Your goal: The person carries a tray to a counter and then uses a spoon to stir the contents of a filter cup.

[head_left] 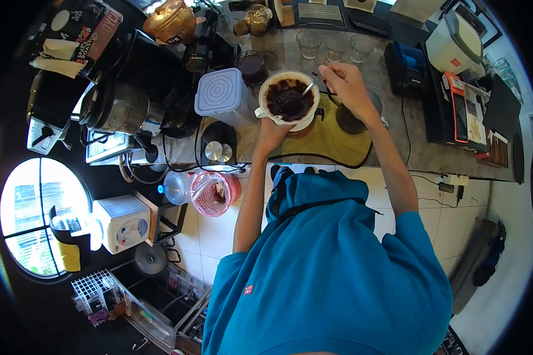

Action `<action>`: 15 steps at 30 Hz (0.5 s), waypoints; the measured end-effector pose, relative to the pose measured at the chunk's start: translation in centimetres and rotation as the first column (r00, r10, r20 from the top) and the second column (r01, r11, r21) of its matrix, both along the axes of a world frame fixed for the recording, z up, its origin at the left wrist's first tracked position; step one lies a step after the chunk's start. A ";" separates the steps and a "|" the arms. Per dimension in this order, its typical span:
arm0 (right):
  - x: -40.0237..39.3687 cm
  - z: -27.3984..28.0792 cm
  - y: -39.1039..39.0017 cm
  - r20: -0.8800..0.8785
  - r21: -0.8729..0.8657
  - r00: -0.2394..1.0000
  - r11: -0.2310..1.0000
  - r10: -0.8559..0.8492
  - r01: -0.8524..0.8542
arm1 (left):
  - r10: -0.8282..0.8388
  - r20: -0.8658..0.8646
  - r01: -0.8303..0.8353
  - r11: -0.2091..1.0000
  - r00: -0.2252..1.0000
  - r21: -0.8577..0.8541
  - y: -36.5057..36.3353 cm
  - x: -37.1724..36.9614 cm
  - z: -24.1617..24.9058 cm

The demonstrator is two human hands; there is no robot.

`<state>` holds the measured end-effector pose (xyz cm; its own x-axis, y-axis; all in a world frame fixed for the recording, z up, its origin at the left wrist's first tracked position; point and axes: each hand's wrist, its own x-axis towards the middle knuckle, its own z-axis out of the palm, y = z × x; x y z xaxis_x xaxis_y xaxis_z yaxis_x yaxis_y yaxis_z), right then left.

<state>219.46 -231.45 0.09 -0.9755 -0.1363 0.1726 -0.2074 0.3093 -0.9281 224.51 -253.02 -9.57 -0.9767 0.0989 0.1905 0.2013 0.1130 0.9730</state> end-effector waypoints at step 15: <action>1.7 3.5 -1.2 -0.392 0.213 0.912 0.976 0.121 -0.038 | -0.019 0.033 0.020 0.999 0.999 -0.031 -0.2 -0.1 -0.1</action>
